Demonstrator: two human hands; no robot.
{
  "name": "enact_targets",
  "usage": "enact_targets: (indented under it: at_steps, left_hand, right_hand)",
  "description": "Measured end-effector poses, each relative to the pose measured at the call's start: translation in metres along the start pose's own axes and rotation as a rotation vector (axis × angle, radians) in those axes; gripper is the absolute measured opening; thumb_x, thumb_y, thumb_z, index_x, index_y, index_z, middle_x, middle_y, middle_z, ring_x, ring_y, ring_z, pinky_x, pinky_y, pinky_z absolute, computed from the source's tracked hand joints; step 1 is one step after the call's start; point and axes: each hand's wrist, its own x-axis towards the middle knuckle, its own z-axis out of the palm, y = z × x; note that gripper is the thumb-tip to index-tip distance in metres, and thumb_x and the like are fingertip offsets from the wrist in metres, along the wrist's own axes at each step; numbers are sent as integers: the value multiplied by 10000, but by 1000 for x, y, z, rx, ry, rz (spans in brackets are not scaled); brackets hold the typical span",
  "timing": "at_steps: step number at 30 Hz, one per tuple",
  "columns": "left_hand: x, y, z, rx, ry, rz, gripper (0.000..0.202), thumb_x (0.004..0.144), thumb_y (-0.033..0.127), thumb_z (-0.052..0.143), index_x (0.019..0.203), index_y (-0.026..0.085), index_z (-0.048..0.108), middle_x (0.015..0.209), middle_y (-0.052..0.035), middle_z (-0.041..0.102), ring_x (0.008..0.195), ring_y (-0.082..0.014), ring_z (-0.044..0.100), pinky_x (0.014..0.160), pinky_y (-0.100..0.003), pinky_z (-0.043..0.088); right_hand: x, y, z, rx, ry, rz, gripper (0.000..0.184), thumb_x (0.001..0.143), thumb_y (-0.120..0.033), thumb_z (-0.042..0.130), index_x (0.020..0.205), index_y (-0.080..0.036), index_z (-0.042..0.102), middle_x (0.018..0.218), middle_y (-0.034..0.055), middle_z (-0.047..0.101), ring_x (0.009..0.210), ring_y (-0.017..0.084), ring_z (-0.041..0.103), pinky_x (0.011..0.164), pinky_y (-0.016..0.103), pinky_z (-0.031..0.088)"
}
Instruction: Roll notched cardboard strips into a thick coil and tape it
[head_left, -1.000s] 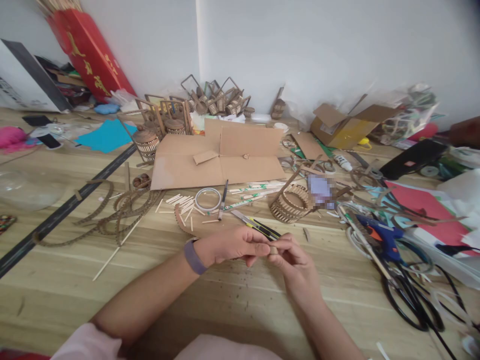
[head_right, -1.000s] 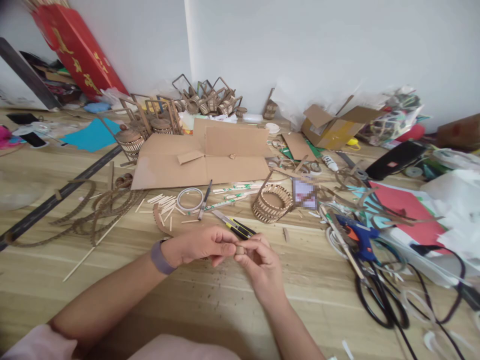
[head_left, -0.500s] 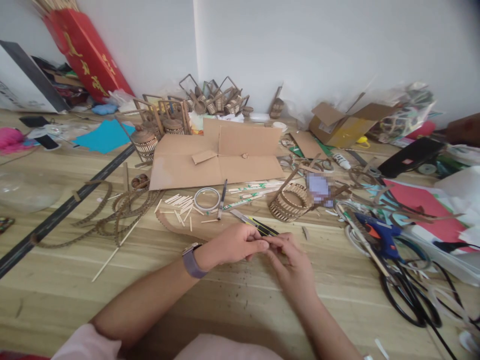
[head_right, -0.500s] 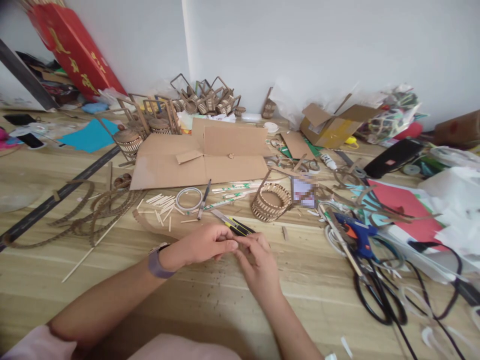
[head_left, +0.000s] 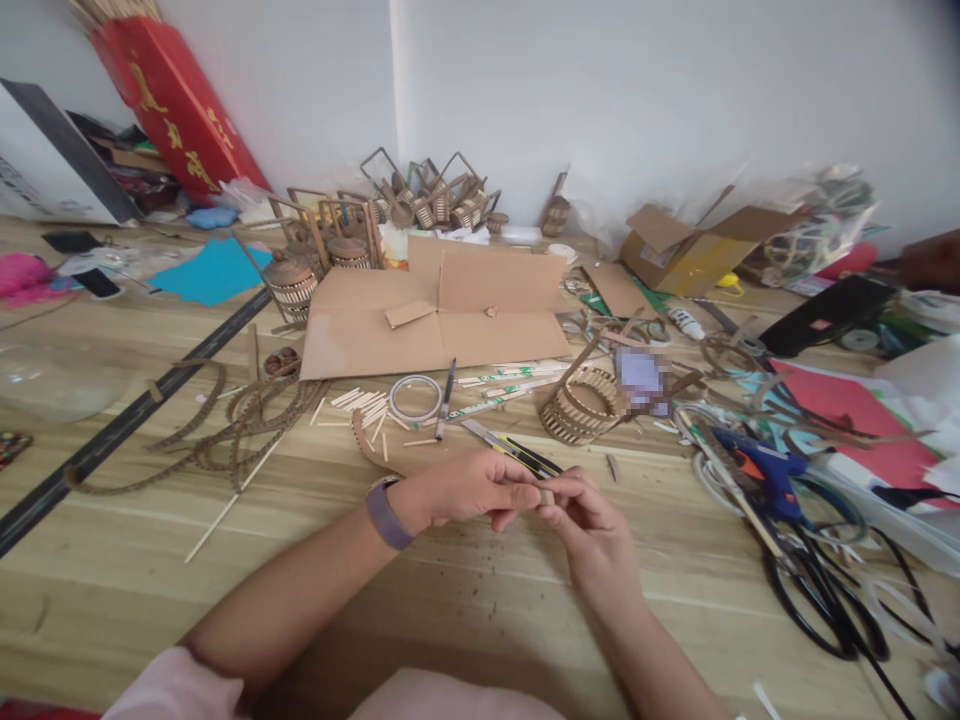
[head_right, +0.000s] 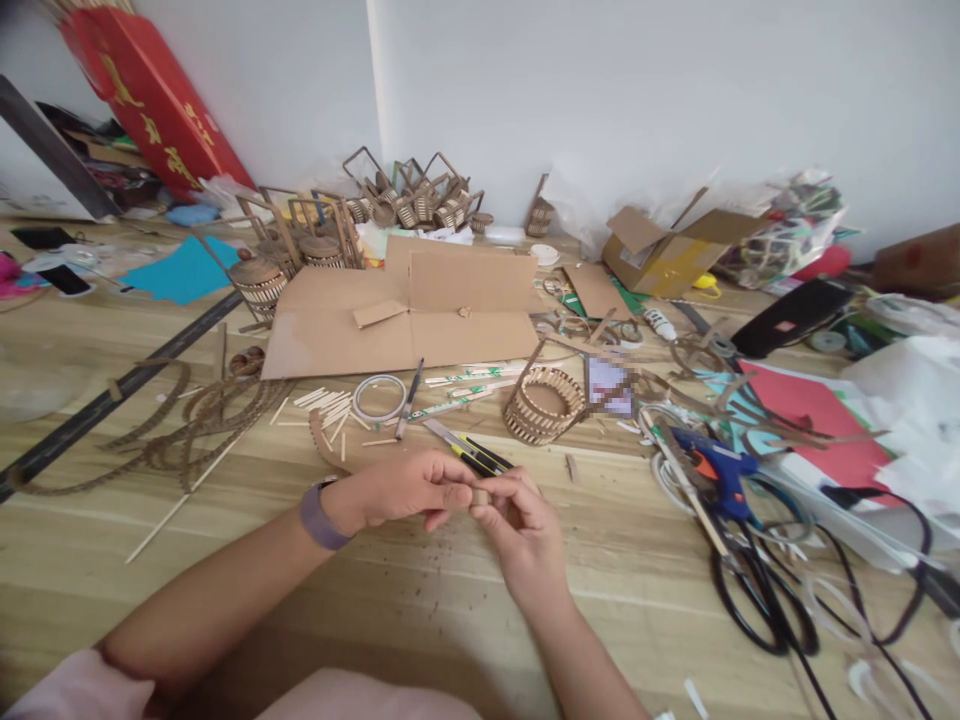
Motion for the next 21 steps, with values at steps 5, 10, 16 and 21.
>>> enact_targets:
  at_steps: [5,10,16,21]
  left_hand:
    - [0,0,4,17,42,13,436,872,592,576,846,159,612,513,83,467,480,-83,377,501,-216,286]
    - [-2,2,6,105,122,-30,361,918,494,535,793,161,596,508,84,461,470,-81,358,482,-211,274]
    - [-3,3,5,227,184,-90,255,900,379,580,806,148,632,504,75,501,461,-91,415,470,-211,293]
    - [-3,5,1,203,129,-78,292,894,379,590,1040,137,664,543,70,543,489,-101,457,495,-207,329]
  right_hand:
    - [-2,4,2,26,1,10,242,856,-478,682,876,-241,723,678,-6,533,626,157,516,565,271,436]
    - [2,-1,0,-34,-27,6,160,849,-389,699,882,-237,736,695,9,563,663,175,546,612,294,468]
    - [6,-6,-8,-214,-95,-72,134,805,-246,719,930,-266,763,719,20,593,676,185,563,607,294,480]
    - [8,-7,-11,-218,-117,-52,103,816,-349,733,850,-258,766,672,16,570,651,187,570,588,296,487]
